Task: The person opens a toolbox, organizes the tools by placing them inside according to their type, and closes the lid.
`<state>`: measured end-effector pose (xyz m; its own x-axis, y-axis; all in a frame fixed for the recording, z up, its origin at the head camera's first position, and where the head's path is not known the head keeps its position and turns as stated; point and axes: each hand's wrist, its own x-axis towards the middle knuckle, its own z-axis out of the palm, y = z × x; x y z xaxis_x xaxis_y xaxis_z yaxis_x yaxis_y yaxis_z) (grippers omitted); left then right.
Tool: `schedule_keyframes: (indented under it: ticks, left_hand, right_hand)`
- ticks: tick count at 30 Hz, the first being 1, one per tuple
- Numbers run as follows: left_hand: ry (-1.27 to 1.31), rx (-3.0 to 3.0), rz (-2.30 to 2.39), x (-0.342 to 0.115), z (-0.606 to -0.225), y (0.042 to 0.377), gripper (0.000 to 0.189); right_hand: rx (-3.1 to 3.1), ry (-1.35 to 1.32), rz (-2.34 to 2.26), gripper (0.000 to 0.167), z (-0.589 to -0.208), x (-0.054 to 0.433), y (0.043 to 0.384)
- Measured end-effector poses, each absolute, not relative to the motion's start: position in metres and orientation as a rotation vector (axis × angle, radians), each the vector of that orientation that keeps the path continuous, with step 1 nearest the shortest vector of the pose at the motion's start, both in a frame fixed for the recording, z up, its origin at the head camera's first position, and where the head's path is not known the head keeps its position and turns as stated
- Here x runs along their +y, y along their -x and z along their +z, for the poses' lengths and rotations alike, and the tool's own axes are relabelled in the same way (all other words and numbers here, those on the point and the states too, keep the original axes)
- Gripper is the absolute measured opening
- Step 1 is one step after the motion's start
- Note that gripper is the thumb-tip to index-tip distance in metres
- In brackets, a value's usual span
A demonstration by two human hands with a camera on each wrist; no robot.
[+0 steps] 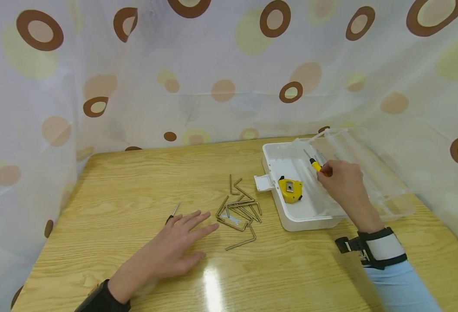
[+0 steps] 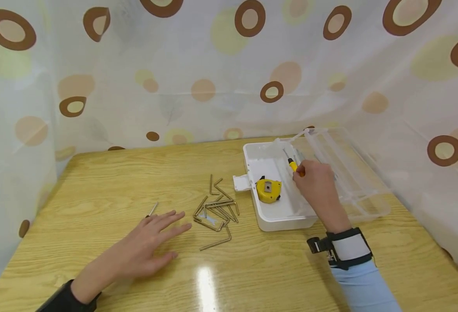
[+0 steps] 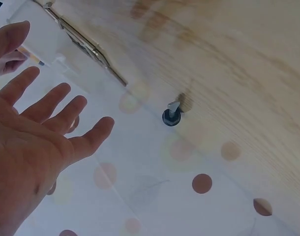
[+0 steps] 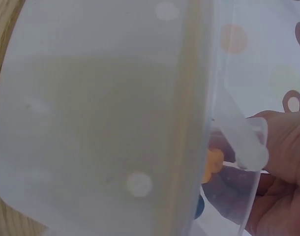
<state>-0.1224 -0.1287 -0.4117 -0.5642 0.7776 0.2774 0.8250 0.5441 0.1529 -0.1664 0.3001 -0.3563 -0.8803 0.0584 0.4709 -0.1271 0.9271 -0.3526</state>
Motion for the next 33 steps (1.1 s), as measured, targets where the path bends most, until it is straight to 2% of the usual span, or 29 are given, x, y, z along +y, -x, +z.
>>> schedule_keyframes:
  ticks: [8,14,19,25,30,33]
  left_hand:
    - [1.335,-2.639,-0.377,-0.13,-0.412,0.122,0.065]
    - [1.319,-2.658,-0.375,-0.132,-0.412,0.121,0.065]
    - [1.294,-2.694,-0.37,-0.135,-0.411,0.12,0.065]
    - [1.268,-2.715,-0.36,-0.139,-0.411,0.121,0.066]
    - [1.191,-2.748,-0.413,-0.154,-0.407,0.127,0.067]
    - [1.108,-2.767,-0.42,-0.168,-0.403,0.135,0.068]
  right_hand:
    - [-2.587,-0.083,0.485,0.018,-0.358,0.296,0.167]
    - [-2.616,-0.094,0.413,0.055,-0.356,0.292,0.165]
    - [-2.696,-0.056,0.332,0.064,-0.351,0.291,0.165]
    - [-2.785,0.01,0.263,0.063,-0.349,0.286,0.167]
    - [-2.733,-0.048,0.362,0.047,-0.355,0.26,0.161]
    - [-2.695,-0.17,0.402,0.041,-0.36,0.231,0.155]
